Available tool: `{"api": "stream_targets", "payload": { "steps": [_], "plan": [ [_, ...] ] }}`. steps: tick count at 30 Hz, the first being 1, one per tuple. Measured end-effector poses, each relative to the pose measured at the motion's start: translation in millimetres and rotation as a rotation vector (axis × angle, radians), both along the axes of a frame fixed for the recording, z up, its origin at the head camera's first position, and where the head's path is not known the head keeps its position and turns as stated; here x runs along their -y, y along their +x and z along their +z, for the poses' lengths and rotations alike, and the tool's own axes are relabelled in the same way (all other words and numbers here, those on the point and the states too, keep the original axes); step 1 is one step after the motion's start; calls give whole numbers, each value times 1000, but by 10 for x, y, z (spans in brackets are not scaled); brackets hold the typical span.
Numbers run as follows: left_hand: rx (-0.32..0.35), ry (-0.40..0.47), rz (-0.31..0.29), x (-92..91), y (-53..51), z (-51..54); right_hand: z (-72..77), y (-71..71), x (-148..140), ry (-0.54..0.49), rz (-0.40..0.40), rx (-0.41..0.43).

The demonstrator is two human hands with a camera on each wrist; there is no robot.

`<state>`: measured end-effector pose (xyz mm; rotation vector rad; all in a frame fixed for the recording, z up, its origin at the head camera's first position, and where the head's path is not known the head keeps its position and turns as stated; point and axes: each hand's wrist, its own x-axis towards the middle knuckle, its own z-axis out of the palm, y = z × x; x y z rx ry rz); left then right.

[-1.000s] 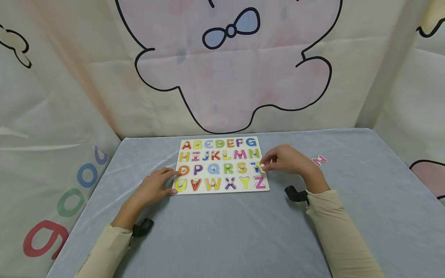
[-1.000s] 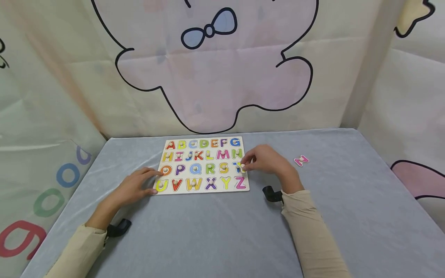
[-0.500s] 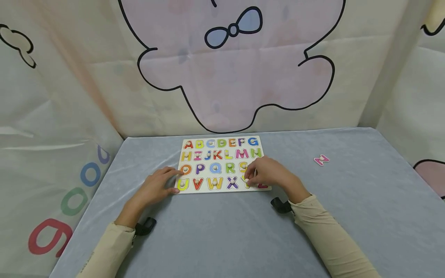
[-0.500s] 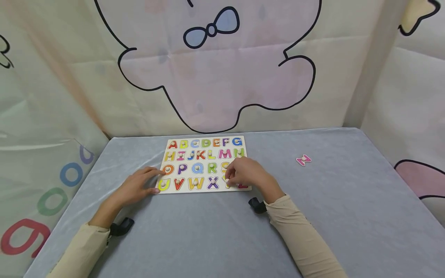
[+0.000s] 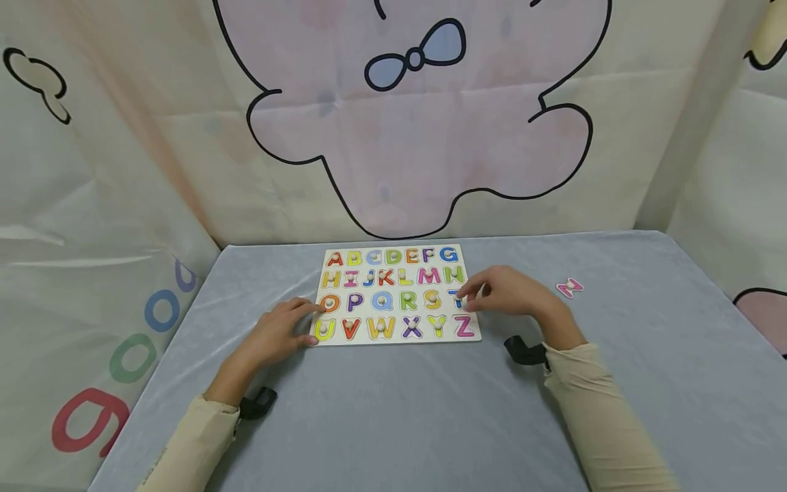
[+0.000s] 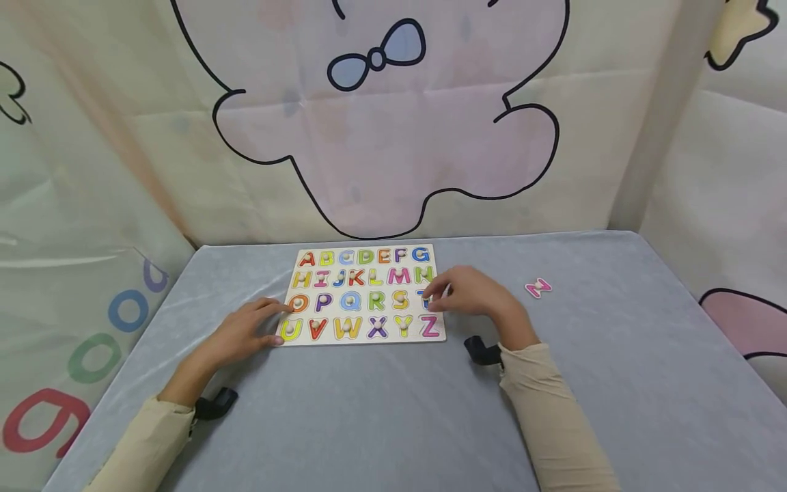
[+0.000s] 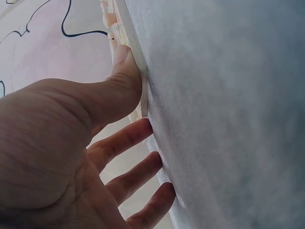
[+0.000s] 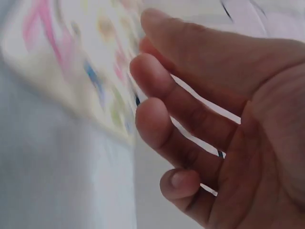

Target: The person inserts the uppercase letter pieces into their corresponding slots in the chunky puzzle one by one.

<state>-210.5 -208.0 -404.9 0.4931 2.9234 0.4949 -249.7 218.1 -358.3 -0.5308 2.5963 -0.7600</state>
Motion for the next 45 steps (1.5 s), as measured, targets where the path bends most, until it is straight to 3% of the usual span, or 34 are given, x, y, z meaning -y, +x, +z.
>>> {"api": "stream_targets", "payload": {
  "steps": [9, 15, 20, 25, 32, 39, 45],
  "plan": [
    [-9, 7, 0, -12, 16, -12, 81, -5, -930, -6, -187, -107],
    [-12, 10, -3, -11, 14, -15, 26, 38, -1314, -41, -285, -81],
    [-11, 11, -4, -5, 16, -15, -70, 48, -1545, -23, -342, -123],
    [-16, 5, -15, -6, 4, -10, -179, 58, -1698, 1, -370, -148],
    [-11, -1, -2, -9, 2, -12, -318, 32, -1794, 61, -394, -110],
    [-7, 3, 5, -16, 12, -8, -345, 17, -1725, 78, -430, -83],
    [1, 4, 13, -20, 7, -15, -350, 9, -1654, 78, -432, -113]
  ]
}}
